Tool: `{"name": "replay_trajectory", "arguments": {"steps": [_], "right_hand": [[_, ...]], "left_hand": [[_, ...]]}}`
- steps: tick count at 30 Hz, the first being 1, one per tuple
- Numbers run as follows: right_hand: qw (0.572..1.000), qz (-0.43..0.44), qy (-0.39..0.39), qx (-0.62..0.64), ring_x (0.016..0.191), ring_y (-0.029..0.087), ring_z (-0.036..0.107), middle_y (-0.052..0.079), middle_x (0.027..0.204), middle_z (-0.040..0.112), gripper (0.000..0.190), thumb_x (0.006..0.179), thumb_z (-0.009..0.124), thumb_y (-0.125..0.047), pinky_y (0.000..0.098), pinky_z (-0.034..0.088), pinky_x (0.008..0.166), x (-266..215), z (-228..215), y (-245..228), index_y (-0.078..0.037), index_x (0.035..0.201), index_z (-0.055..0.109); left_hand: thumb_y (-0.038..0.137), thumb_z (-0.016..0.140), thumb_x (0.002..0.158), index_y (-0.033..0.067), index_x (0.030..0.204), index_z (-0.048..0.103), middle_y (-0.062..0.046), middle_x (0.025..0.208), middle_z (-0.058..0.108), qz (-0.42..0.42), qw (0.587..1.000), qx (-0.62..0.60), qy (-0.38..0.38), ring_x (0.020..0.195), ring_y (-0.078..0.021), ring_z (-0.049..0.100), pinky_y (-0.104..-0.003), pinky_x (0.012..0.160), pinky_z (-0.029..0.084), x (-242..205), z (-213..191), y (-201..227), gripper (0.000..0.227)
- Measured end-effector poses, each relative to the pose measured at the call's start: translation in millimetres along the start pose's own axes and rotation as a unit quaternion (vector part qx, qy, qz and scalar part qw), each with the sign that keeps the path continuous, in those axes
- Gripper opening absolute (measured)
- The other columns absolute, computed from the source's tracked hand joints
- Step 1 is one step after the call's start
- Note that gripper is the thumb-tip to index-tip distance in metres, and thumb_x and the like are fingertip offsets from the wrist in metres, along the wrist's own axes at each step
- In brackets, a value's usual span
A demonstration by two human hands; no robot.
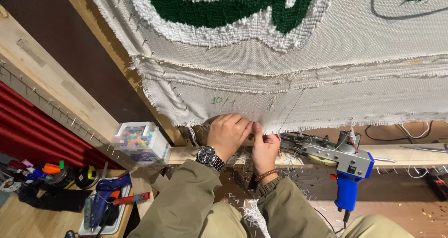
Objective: Adjusting and tensioning a rug canvas on a wooden frame by pulling the edges and hooking them onto pins.
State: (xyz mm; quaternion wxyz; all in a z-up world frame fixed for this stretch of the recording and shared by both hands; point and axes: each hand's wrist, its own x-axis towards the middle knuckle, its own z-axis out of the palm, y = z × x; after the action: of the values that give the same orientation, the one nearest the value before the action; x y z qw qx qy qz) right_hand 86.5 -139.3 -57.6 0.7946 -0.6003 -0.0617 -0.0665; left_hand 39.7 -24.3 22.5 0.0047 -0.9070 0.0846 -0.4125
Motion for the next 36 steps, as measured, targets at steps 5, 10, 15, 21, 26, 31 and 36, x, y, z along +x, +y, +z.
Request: {"name": "replay_trajectory", "arguments": {"steps": [5,10,15,21,26,31,36], "right_hand": [[1.000,0.003,0.002,-0.008,0.046,0.009,0.052,0.005,0.051,0.062,0.043,0.100,0.077,-0.031,0.0230,0.040,0.045,13,-5,24,-0.007,0.065,0.072],[1.000,0.011,-0.009,-0.013,0.050,0.008,0.052,0.005,0.054,0.063,0.038,0.098,0.079,-0.030,0.0238,0.040,0.047,11,-7,-5,-0.008,0.068,0.072],[0.999,0.021,-0.013,-0.030,0.052,0.005,0.051,0.005,0.059,0.068,0.022,0.089,0.084,-0.018,0.0208,0.040,0.051,22,-32,-3,-0.005,0.075,0.072],[0.986,0.109,0.038,0.124,0.077,0.013,0.072,0.011,0.084,0.076,0.030,0.083,0.093,-0.012,0.0256,0.062,0.075,18,-31,-17,0.000,0.100,0.072],[0.985,0.140,0.046,0.084,0.068,0.012,0.070,0.009,0.076,0.072,0.038,0.082,0.096,-0.024,0.0228,0.058,0.062,22,-23,-25,0.000,0.092,0.069],[0.991,0.106,0.051,0.064,0.063,0.011,0.068,0.009,0.073,0.073,0.029,0.083,0.095,-0.025,0.0255,0.056,0.058,19,-26,-26,-0.003,0.088,0.077],[0.998,-0.041,-0.012,-0.046,0.057,0.003,0.053,0.001,0.065,0.070,0.018,0.098,0.079,-0.027,0.0210,0.043,0.051,22,-38,12,-0.011,0.091,0.082]], "left_hand": [[0.028,0.064,0.097,0.0158,0.088,0.070,-0.002,0.077,0.065,0.004,1.000,0.023,0.013,0.077,-0.0226,0.070,-0.034,0.074,0.057,-3,14,-2,0.017],[0.019,0.065,0.094,0.0153,0.097,0.072,-0.002,0.083,0.066,0.023,0.998,0.057,0.023,0.083,-0.0225,0.071,-0.033,0.078,0.057,6,-1,19,0.008],[0.012,0.063,0.099,0.0087,0.120,0.068,-0.008,0.094,0.073,0.040,0.999,-0.026,-0.024,0.094,-0.0256,0.074,-0.036,0.085,0.061,0,4,33,0.022],[0.009,0.063,0.100,0.0093,0.124,0.065,-0.005,0.084,0.073,-0.009,0.998,-0.014,-0.059,0.083,-0.0225,0.075,-0.034,0.077,0.063,2,16,27,0.025],[0.013,0.062,0.097,0.0121,0.122,0.064,-0.004,0.077,0.070,-0.003,1.000,0.016,-0.025,0.079,-0.0230,0.074,-0.035,0.075,0.062,2,21,27,0.024],[0.019,0.061,0.097,0.0146,0.117,0.064,-0.003,0.073,0.069,-0.031,0.999,0.008,-0.026,0.075,-0.0224,0.073,-0.035,0.071,0.062,4,17,30,0.021],[0.019,0.062,0.096,0.0149,0.112,0.065,-0.005,0.073,0.070,-0.054,0.998,-0.006,-0.034,0.076,-0.0239,0.074,-0.036,0.069,0.062,7,14,31,0.017]]}}
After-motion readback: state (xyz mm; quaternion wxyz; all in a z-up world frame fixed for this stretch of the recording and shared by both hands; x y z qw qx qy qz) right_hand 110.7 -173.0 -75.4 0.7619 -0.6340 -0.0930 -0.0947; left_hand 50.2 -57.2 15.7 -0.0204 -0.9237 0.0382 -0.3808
